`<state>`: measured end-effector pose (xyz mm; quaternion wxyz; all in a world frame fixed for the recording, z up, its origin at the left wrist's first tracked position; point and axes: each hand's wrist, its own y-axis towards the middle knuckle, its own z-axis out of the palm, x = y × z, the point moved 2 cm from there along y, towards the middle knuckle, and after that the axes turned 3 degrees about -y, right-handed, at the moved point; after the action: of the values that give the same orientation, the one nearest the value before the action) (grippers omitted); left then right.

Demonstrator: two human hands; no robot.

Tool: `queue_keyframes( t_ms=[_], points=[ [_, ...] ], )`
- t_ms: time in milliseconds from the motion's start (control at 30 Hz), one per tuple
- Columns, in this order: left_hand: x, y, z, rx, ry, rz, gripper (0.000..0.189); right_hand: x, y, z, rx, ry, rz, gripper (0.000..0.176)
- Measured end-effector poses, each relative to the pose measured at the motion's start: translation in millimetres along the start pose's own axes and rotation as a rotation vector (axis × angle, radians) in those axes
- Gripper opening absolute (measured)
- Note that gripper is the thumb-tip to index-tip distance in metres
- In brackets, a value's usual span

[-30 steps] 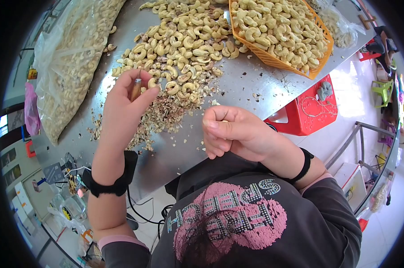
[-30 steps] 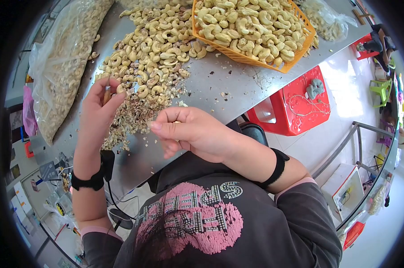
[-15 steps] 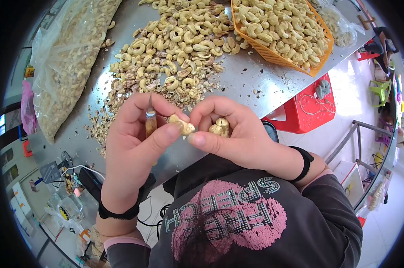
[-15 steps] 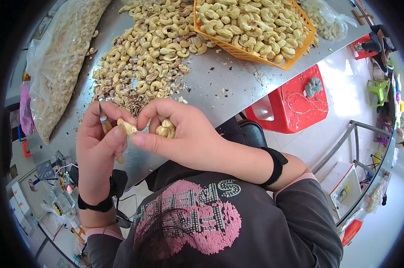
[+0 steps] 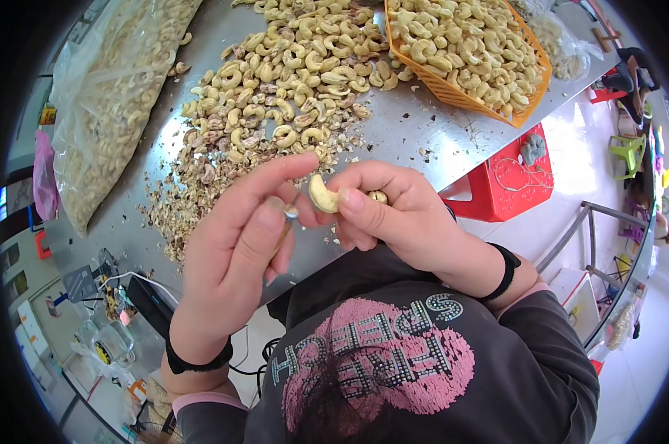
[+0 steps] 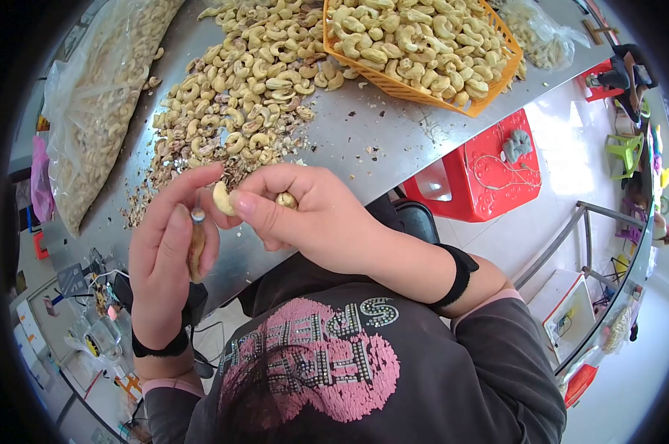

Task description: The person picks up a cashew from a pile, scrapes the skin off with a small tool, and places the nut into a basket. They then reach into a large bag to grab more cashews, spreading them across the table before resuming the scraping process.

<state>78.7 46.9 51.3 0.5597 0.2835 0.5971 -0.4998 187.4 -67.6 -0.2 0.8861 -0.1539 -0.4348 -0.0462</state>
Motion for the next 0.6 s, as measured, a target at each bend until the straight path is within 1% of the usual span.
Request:
queue_keyframes(
  t_ms=[67,133,267,333,367,433,533,567,600],
  points=[
    [3,-1,1,0.031,0.028,-0.014,0.034,0,1,0,0.005,-0.002,-0.012,0.023],
    [4,-2,5,0.041,0.148,0.025,0.036,0,1,1,0.011,-0.004,-0.022,0.024],
    [3,-2,4,0.041,0.256,0.100,0.035,-2,1,1,0.048,0.040,-0.017,0.023],
    [1,-4,2,0.031,0.228,0.009,0.032,-2,0,2,0.061,0.056,-0.018,0.022],
    [2,-3,0,0.031,0.228,0.009,0.032,-1,0,3,0.088,0.069,-0.021,0.021],
    [6,-3,-2,-0.018,0.014,-0.100,0.030,2,-1,5,0.114,0.082,-0.025,0.019],
    [7,-1,0,0.024,0.021,-0.048,0.029,9,-3,6,0.075,0.024,-0.006,0.017],
    [7,-1,0,0.023,0.021,-0.048,0.029,12,-4,4,0.050,-0.161,-0.022,0.017],
    [6,0,0,-0.026,-0.002,-0.048,0.028,14,-4,3,0.024,-0.345,-0.039,0.018]
  ],
)
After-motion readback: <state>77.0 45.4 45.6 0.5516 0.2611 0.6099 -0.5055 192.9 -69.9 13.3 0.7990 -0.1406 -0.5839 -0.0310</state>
